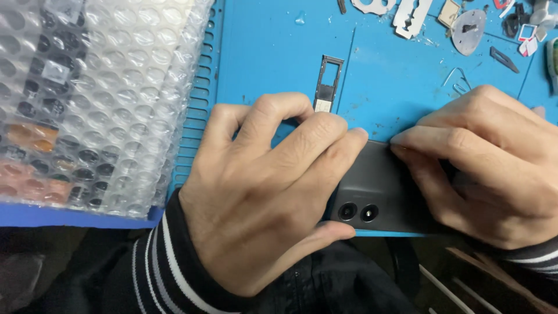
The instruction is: Using a prying tool to carefully remove the back cover of a smartphone on a repair workbench.
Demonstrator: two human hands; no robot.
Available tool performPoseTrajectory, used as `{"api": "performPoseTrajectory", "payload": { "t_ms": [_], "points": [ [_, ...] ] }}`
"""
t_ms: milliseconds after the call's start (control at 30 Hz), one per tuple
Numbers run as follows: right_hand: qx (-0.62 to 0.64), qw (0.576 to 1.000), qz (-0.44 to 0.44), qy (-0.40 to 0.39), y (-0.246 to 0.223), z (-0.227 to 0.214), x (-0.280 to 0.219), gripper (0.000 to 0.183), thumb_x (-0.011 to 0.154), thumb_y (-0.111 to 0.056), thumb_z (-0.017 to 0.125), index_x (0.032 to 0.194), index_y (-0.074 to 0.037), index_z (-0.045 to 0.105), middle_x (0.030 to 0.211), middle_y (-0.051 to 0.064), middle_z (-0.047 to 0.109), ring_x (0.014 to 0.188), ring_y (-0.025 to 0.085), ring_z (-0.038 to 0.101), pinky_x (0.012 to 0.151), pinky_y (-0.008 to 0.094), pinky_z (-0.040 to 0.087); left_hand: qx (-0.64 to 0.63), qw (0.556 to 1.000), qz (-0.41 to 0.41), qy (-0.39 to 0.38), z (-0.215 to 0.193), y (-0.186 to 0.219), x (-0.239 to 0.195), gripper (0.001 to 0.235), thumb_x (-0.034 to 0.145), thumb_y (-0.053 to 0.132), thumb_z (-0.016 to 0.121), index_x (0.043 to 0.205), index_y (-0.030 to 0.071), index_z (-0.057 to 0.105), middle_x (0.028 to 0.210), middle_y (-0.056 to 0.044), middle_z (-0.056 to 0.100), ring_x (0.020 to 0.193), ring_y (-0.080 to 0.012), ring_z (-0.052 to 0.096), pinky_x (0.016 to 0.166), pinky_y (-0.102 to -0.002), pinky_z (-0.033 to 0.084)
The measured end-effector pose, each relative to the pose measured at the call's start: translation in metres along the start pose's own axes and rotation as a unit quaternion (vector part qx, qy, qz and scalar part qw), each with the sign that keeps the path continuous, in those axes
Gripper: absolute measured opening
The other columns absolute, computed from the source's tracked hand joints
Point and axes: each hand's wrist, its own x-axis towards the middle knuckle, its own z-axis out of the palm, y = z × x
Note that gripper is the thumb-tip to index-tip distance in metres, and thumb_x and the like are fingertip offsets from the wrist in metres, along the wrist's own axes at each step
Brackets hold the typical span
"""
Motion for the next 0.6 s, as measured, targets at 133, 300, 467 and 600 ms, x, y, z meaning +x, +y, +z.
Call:
{"api": "performPoseTrajectory", "payload": {
  "t_ms": [133, 300, 467, 600],
  "points": [
    [-0.022, 1.000, 0.002, 0.002, -0.003, -0.002, -0.003, 0.020, 0.075, 0.013, 0.078, 0.093, 0.007, 0.073, 0.089, 0.016, 0.067, 0.070, 0.026, 0.054, 0.063, 0.036, 0.045, 0.010, 1.000, 0.001, 0.015, -0.001, -0.002, 0.000, 0.088, 0.059, 0.052, 0.098, 0.126, 0.004, 0.066, 0.121, -0.006, 0.058, 0.111, -0.0285, 0.052, 0.088, -0.043, 0.037],
    [-0.014, 1.000, 0.005, 0.025, -0.002, 0.001, -0.005, 0.017, 0.078, 0.015, 0.079, 0.092, 0.008, 0.073, 0.086, 0.016, 0.067, 0.071, 0.026, 0.055, 0.064, 0.037, 0.045, 0.007, 1.000, 0.006, 0.008, -0.001, 0.001, 0.001, 0.087, 0.059, 0.051, 0.098, 0.125, 0.004, 0.065, 0.122, -0.007, 0.058, 0.112, -0.0292, 0.052, 0.089, -0.043, 0.037],
    [-0.003, 1.000, 0.002, 0.013, 0.003, 0.000, -0.009, 0.020, 0.074, 0.012, 0.078, 0.093, 0.007, 0.072, 0.088, 0.016, 0.067, 0.072, 0.026, 0.056, 0.064, 0.036, 0.046, 0.017, 1.000, 0.002, 0.002, -0.003, 0.001, -0.001, 0.088, 0.059, 0.053, 0.097, 0.126, 0.005, 0.066, 0.121, -0.006, 0.058, 0.112, -0.0285, 0.052, 0.089, -0.043, 0.036],
    [-0.001, 1.000, 0.004, 0.010, 0.005, -0.002, -0.008, 0.019, 0.078, 0.014, 0.079, 0.094, 0.007, 0.072, 0.087, 0.016, 0.067, 0.071, 0.026, 0.057, 0.062, 0.035, 0.047, 0.009, 1.000, 0.011, -0.006, 0.001, 0.000, 0.003, 0.088, 0.061, 0.053, 0.097, 0.128, 0.004, 0.066, 0.123, -0.006, 0.058, 0.112, -0.0283, 0.052, 0.087, -0.044, 0.036]
  ]
}}
